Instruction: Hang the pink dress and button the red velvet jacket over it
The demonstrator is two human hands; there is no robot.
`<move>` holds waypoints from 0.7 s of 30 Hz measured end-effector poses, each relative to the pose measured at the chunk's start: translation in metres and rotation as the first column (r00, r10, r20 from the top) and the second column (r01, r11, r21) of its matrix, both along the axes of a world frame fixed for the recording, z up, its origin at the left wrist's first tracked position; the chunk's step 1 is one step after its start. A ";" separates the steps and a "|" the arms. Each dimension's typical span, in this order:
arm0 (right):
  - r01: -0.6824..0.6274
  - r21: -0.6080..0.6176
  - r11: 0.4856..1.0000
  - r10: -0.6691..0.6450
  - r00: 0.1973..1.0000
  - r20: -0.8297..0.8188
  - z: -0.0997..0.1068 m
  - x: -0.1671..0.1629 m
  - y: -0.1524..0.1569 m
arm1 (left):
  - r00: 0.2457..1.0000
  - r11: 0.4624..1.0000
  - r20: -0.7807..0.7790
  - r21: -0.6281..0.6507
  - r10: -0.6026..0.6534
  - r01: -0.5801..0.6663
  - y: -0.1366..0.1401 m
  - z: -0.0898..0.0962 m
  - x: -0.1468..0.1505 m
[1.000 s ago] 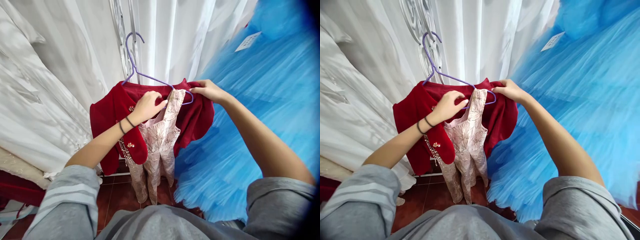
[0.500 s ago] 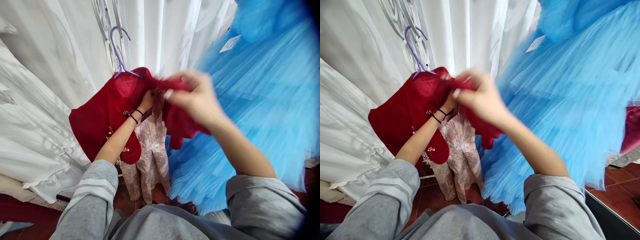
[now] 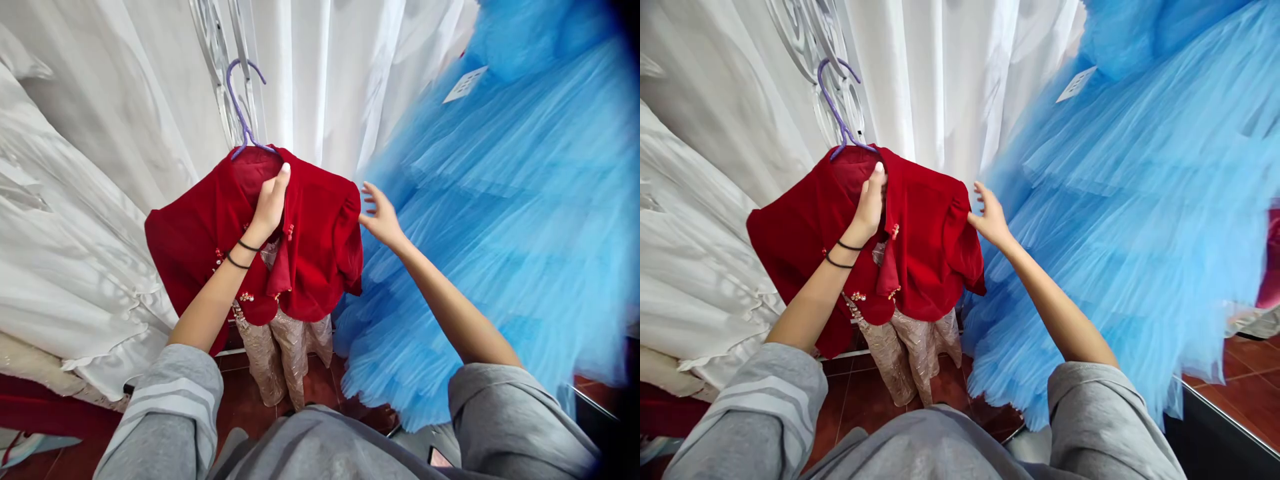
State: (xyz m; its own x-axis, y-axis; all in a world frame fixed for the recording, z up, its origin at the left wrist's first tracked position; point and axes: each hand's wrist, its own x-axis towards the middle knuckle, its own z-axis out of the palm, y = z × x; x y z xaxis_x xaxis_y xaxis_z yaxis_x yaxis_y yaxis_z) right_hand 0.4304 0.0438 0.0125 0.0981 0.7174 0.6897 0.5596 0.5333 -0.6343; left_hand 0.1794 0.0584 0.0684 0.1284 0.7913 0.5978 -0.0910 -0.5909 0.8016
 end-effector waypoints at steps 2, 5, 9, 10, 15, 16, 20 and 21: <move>-0.138 -0.164 0.977 0.140 0.990 0.000 -0.016 0.007 0.008 | 0.973 0.995 -0.210 0.034 0.094 -0.089 -0.017 -0.002 -0.008; -0.170 -0.195 0.966 0.169 0.985 -0.023 -0.015 0.015 0.008 | 0.956 0.996 -0.293 -0.069 0.034 -0.057 -0.031 0.003 -0.020; -0.042 0.035 0.999 0.046 0.988 -0.147 0.007 0.028 0.010 | 0.992 0.982 -0.044 -0.149 -0.120 0.112 -0.033 0.019 -0.038; -0.030 0.058 0.998 0.039 0.987 -0.155 0.006 0.029 0.014 | 0.990 0.974 -0.042 -0.186 -0.137 0.127 -0.032 0.020 -0.042; -0.109 -0.268 0.957 0.105 0.994 -0.029 -0.049 0.019 0.029 | 0.941 0.916 -0.262 -0.389 -0.213 0.099 -0.032 -0.013 -0.051; -0.101 -0.313 0.944 0.099 0.995 -0.023 -0.064 0.019 0.028 | 0.935 0.922 -0.283 -0.374 -0.212 0.096 -0.034 -0.023 -0.050; -0.013 -0.320 0.947 -0.035 0.989 -0.144 -0.125 0.022 0.018 | 0.936 0.968 -0.315 -0.240 -0.153 0.078 -0.048 -0.051 -0.045; -0.002 -0.346 0.938 -0.080 0.972 -0.222 -0.141 0.021 0.013 | 0.939 0.978 -0.319 -0.197 -0.130 0.068 -0.052 -0.053 -0.043</move>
State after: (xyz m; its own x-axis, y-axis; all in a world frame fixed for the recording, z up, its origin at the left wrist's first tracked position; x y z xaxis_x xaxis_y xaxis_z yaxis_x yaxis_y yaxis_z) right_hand 0.4510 0.0568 -0.1283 0.2570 0.8972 0.3591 0.3932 0.2423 -0.8869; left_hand 0.1363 0.0063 0.0155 0.3764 0.8547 0.3576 0.1452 -0.4356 0.8884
